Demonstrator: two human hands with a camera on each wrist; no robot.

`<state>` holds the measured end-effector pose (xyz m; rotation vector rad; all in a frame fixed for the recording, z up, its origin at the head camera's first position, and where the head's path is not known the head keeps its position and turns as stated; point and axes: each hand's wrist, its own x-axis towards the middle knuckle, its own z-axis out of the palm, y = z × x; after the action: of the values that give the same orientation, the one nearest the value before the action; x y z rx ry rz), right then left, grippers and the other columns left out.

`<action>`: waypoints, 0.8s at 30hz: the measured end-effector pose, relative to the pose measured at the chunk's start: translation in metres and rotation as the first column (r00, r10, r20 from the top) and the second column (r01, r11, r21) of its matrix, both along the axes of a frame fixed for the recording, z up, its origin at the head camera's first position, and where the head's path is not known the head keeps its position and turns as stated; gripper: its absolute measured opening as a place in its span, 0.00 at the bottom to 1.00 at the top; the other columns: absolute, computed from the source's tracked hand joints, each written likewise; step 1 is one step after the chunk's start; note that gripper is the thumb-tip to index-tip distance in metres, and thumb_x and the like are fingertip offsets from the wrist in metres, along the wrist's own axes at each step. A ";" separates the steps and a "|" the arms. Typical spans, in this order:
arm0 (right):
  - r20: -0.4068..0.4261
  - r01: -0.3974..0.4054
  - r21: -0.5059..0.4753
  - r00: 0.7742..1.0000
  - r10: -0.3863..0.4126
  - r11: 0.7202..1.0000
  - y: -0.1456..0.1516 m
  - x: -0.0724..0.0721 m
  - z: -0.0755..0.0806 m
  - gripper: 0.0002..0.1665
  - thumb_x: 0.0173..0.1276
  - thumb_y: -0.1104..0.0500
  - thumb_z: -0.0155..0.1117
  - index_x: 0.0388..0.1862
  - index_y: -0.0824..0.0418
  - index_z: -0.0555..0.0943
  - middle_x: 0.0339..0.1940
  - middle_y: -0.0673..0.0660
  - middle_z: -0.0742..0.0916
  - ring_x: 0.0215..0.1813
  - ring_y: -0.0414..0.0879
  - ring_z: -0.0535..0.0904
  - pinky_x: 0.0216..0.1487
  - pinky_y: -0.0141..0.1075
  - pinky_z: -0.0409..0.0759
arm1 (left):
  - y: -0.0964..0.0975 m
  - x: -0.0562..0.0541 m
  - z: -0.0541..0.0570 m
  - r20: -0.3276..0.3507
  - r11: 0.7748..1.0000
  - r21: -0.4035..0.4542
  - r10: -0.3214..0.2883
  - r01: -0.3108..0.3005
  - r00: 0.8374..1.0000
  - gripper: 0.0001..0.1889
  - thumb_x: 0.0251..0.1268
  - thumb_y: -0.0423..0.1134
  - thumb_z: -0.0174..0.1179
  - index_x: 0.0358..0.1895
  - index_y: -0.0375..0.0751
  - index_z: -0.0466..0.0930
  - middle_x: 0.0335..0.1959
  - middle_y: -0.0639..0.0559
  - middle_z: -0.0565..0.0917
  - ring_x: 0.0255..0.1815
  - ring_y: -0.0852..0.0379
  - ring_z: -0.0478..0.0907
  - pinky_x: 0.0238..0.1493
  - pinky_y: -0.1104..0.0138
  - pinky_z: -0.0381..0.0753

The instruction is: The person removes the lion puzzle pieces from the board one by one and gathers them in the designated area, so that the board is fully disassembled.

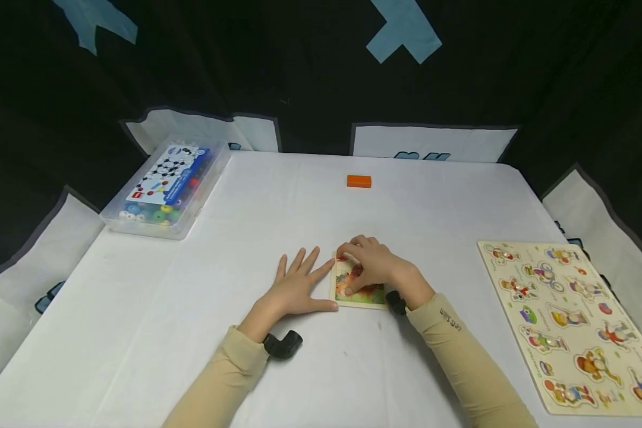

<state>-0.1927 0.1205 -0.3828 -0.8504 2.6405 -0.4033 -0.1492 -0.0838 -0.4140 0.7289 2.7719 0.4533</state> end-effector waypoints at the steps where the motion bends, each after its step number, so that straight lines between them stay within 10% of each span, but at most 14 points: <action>1: 0.008 0.002 0.019 1.000 -0.002 1.000 -0.001 -0.002 0.001 0.40 0.44 0.40 0.72 0.56 0.49 0.68 0.58 0.60 0.67 0.58 0.59 0.61 0.52 0.53 0.65 | 0.000 0.000 -0.001 -0.001 1.000 0.005 0.001 -0.001 1.000 0.47 0.48 0.70 0.54 0.71 0.55 0.49 0.72 0.45 0.40 0.70 0.42 0.32 0.61 0.43 0.28; 9: 0.047 0.037 0.086 0.998 -0.041 0.996 -0.012 -0.005 0.009 0.39 0.40 0.42 0.75 0.50 0.49 0.68 0.48 0.58 0.66 0.47 0.54 0.61 0.46 0.46 0.60 | 0.000 -0.001 -0.002 -0.010 1.000 0.017 0.007 -0.007 1.000 0.47 0.48 0.71 0.53 0.71 0.56 0.49 0.72 0.46 0.41 0.70 0.43 0.33 0.62 0.44 0.29; 16: 0.220 0.107 -0.046 0.971 -0.095 0.993 -0.012 -0.005 0.008 0.37 0.43 0.52 0.76 0.51 0.53 0.68 0.45 0.60 0.66 0.40 0.51 0.69 0.36 0.40 0.72 | 0.000 -0.001 -0.003 -0.008 1.000 0.007 0.008 -0.008 1.000 0.47 0.48 0.71 0.52 0.71 0.57 0.49 0.72 0.46 0.40 0.70 0.44 0.32 0.62 0.44 0.28; 24: 0.235 0.094 -0.121 0.970 -0.064 0.988 -0.004 -0.009 0.001 0.37 0.44 0.51 0.76 0.52 0.54 0.68 0.45 0.61 0.67 0.40 0.51 0.68 0.35 0.40 0.71 | 0.000 0.000 0.001 0.014 1.000 -0.013 0.010 -0.010 1.000 0.47 0.49 0.71 0.52 0.71 0.56 0.47 0.72 0.47 0.39 0.70 0.44 0.30 0.62 0.45 0.28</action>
<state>-0.2015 0.1161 -0.3817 -0.6909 2.4586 -0.6610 -0.1490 -0.0834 -0.4131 0.7069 2.7643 0.4399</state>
